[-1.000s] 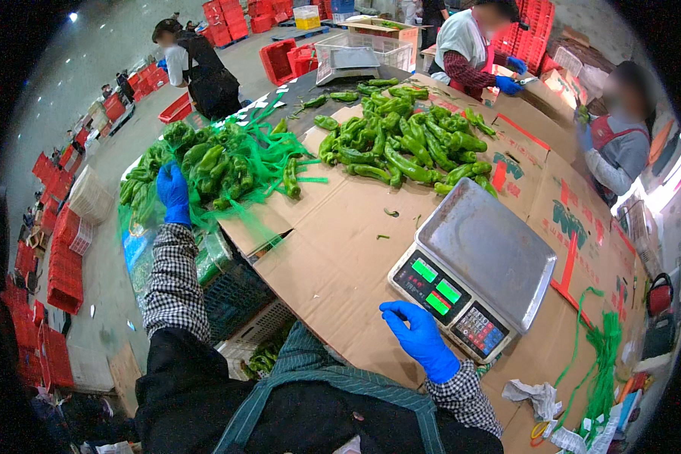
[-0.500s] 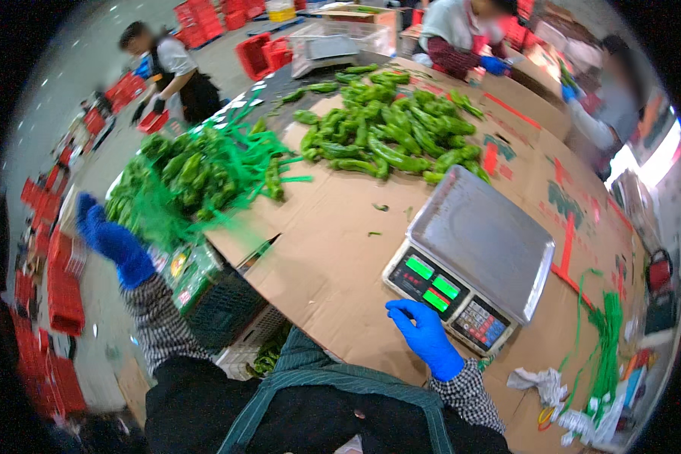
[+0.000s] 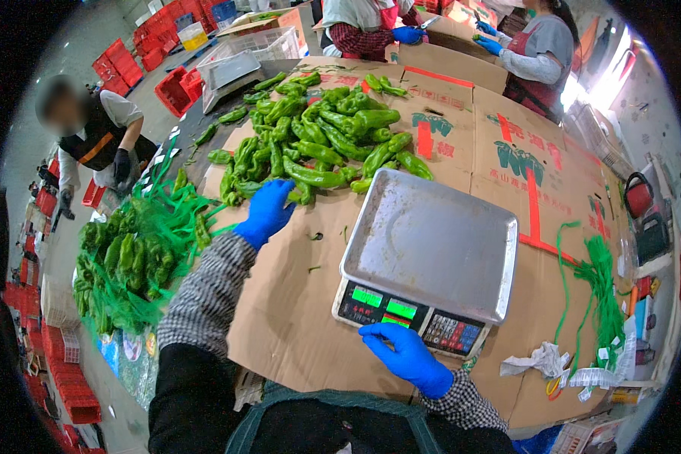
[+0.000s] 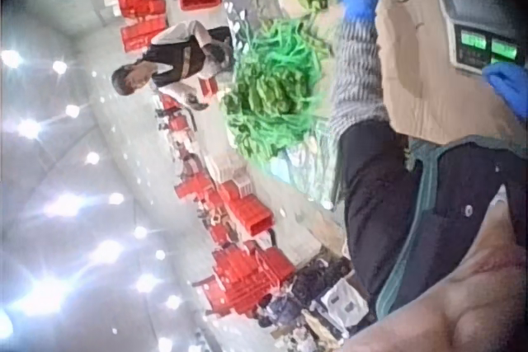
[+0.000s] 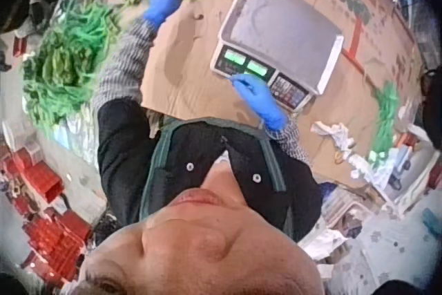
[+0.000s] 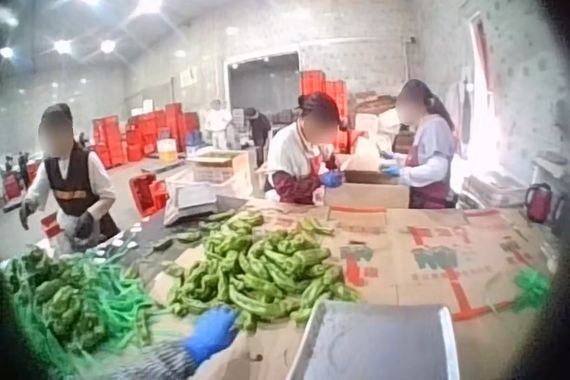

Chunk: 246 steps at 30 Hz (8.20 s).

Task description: The person selects green peppers from a pile, places them on a digital scale, and then packs them into green mesh bags. The person repeats this process multiple times, handling peppers and bags by hand.

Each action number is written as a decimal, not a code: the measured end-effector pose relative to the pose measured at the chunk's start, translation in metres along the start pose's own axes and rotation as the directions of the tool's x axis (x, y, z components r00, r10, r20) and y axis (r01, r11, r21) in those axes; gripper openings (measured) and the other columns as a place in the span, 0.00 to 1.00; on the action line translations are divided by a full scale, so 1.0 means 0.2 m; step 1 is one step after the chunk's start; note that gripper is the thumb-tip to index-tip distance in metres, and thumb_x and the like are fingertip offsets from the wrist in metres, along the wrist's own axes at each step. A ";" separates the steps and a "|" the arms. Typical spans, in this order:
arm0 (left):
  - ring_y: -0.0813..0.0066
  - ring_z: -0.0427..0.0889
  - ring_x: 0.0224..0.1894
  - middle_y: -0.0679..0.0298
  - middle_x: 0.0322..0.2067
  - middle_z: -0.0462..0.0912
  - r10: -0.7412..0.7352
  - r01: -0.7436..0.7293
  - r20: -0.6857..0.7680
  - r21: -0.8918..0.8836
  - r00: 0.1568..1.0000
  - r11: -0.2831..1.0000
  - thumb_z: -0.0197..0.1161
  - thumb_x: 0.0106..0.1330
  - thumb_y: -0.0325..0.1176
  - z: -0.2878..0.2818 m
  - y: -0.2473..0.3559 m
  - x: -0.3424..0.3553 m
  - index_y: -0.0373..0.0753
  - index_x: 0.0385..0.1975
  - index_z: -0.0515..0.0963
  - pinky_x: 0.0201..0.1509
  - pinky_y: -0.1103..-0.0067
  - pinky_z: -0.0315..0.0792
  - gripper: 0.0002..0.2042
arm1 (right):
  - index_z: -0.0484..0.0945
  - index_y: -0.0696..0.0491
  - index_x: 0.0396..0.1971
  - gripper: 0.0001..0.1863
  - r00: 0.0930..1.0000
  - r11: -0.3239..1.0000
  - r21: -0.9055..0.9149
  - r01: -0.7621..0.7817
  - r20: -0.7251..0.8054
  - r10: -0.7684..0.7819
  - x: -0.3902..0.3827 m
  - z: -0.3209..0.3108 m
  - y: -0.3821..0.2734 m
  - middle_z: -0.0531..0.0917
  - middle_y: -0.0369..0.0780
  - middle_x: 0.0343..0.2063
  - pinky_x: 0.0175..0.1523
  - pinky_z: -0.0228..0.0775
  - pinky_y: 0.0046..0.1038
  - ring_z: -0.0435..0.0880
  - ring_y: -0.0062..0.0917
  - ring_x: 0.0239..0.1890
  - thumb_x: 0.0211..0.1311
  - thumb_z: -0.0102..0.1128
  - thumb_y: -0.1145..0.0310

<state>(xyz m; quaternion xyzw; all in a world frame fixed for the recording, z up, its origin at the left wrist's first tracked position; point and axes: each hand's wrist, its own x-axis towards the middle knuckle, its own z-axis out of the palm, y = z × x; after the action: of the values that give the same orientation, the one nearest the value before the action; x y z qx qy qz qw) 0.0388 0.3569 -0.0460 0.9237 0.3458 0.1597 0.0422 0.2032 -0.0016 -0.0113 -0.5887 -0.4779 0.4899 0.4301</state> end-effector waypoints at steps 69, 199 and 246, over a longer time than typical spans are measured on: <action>0.64 0.72 0.54 0.57 0.59 0.65 -0.317 0.033 0.189 -0.899 0.930 -0.437 0.56 0.60 0.40 -0.36 0.83 -0.81 0.30 0.61 0.58 0.59 0.69 0.66 0.32 | 0.66 0.54 0.57 0.26 0.907 0.918 0.328 0.223 0.275 -0.318 0.23 0.04 -0.25 0.74 0.38 0.48 0.56 0.64 0.25 0.72 0.21 0.50 0.58 0.60 0.69; 0.50 0.72 0.48 0.50 0.47 0.74 -0.189 0.213 -0.131 0.204 0.973 0.955 0.67 0.46 0.32 0.00 -0.22 0.11 0.39 0.50 0.71 0.50 0.65 0.69 0.27 | 0.69 0.59 0.50 0.20 0.961 0.778 0.602 -0.179 -0.062 0.270 0.46 -0.39 -0.17 0.80 0.42 0.34 0.34 0.74 0.24 0.80 0.24 0.30 0.62 0.53 0.63; 0.54 0.64 0.60 0.48 0.58 0.62 0.083 -0.360 -0.403 -0.683 0.911 0.635 0.67 0.51 0.22 -0.01 1.10 -0.35 0.40 0.50 0.69 0.62 0.67 0.62 0.24 | 0.60 0.60 0.60 0.29 0.977 0.901 0.405 0.154 -0.201 -0.077 0.18 -0.39 -0.07 0.76 0.41 0.47 0.50 0.71 0.24 0.76 0.21 0.45 0.60 0.58 0.72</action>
<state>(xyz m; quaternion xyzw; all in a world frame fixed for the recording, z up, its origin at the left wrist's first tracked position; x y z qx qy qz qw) 0.1266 0.1443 -0.0212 0.8192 0.1340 0.4450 0.3361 0.2807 0.0324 0.0074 -0.4954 -0.3550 0.4991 0.6160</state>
